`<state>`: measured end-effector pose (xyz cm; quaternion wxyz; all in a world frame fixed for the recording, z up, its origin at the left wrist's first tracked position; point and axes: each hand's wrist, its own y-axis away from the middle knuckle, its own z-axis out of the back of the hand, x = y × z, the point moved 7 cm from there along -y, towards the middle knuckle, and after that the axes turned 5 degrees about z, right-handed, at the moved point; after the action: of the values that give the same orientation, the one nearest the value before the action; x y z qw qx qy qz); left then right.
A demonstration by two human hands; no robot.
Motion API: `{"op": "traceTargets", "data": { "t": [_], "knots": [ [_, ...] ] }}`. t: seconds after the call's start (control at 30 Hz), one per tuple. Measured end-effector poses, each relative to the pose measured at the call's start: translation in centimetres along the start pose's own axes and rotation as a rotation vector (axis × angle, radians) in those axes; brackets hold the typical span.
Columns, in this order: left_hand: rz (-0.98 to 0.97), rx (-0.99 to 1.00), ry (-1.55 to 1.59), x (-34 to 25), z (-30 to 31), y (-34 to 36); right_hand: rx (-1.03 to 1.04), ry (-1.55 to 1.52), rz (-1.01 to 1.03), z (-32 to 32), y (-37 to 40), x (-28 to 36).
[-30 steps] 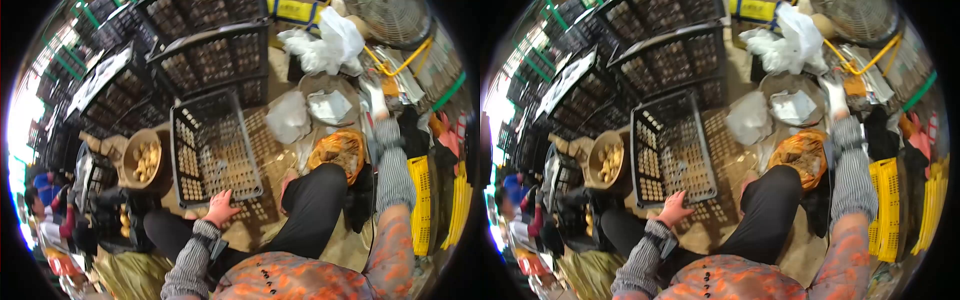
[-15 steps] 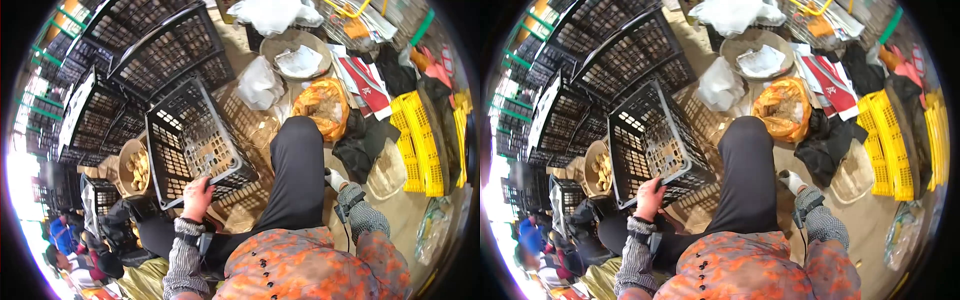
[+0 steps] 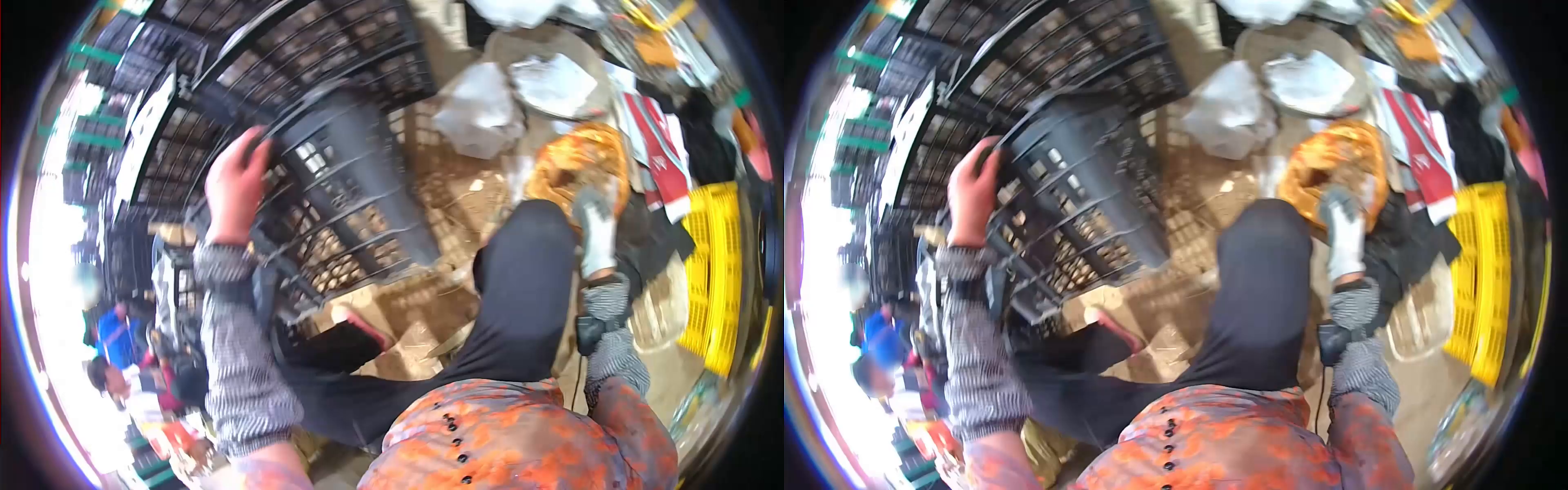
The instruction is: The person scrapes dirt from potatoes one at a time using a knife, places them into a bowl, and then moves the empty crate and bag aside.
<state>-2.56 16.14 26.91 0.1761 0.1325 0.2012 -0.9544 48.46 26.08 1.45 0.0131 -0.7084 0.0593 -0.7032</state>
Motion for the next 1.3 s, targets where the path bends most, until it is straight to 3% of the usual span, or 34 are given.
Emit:
{"op": "traceTargets", "data": {
  "t": [0.03, 0.07, 0.17, 0.23, 0.27, 0.3, 0.4, 0.5, 0.57, 0.6, 0.63, 0.67, 0.7, 0.73, 0.77, 0.87, 0.97, 1.0, 1.07, 1.13, 1.3],
  "knots": [
    [-0.008, 0.028, -0.042, -1.1, -0.7, -0.9, 0.034, -0.131, -0.040, -0.4, -3.5, -0.6],
    [0.000, 0.044, 0.036, -1.7, -0.9, -0.8, 0.100, -0.142, 0.022, -4.1, -5.3, 4.7],
    [-0.247, -0.164, -0.080, -1.0, 0.0, 0.6, 0.329, -0.176, 0.308, -15.8, -5.0, 19.8],
    [-0.150, -0.049, -0.012, 0.3, 0.6, -0.8, 0.454, -0.318, 0.113, -21.2, -3.2, 19.8],
    [-0.162, -0.052, -0.003, 1.4, 0.8, -1.4, 0.681, -0.238, 0.398, -26.1, -1.5, 24.1],
    [-0.131, -0.035, 0.041, 2.1, 1.2, -1.9, 0.761, -0.285, 0.379, -28.5, -0.8, 23.8],
    [-0.108, -0.031, 0.075, 4.7, 2.0, -2.8, 0.831, 0.151, 0.854, -33.5, 0.2, 25.9],
    [-0.107, -0.038, 0.101, 4.8, 1.8, -2.8, 0.920, 0.142, 0.854, -36.9, 0.5, 24.8],
    [-0.354, -0.236, -0.026, 2.9, 2.8, -2.3, 0.791, 0.439, 1.136, -37.5, 2.1, 24.5],
    [-0.367, -0.208, -0.080, 2.1, 2.7, -1.9, 0.838, 0.237, 1.001, -37.0, 0.9, 22.6],
    [-0.376, -0.186, -0.134, 1.2, 2.7, -1.4, 0.782, 0.232, 0.988, -36.4, 0.6, 22.6],
    [-0.333, -0.093, -0.143, 0.7, 2.7, -1.4, 0.908, 0.330, 0.964, -35.7, 0.7, 21.9],
    [-0.278, 0.006, -0.154, 0.7, 2.6, -1.3, 0.831, -0.051, 1.014, -36.9, 0.8, 22.3],
    [-0.267, 0.047, -0.137, 1.0, 2.8, -0.9, 0.612, -0.191, 1.080, -36.0, 1.4, 19.6],
    [-0.242, 0.099, -0.125, 1.4, 2.7, -0.5, 0.618, -0.389, 1.112, -37.4, 1.2, 21.2],
    [-0.339, -0.006, -0.064, 2.0, 2.9, 0.1, 0.672, -0.258, 1.100, -38.6, 0.5, 21.1],
    [-0.163, 0.338, 0.019, 1.7, 2.0, -1.3, 0.679, -0.141, 1.018, -38.2, -0.2, 20.2],
    [-0.331, 0.254, -0.008, 1.9, 2.0, -1.2, 0.685, -0.082, 0.964, -38.0, -0.1, 19.7],
    [-0.299, 0.173, 0.014, 1.5, 1.5, -1.1, 0.683, 0.040, 0.871, -37.3, 0.5, 19.5],
    [-0.257, 0.166, 0.081, 1.4, 1.3, -1.8, 0.667, 0.203, 0.729, -36.1, 1.1, 18.6],
    [-0.211, 0.470, 0.243, -1.3, -0.9, -2.8, 0.607, 0.569, 0.258, -30.3, 2.8, 16.6]
  ]
}}
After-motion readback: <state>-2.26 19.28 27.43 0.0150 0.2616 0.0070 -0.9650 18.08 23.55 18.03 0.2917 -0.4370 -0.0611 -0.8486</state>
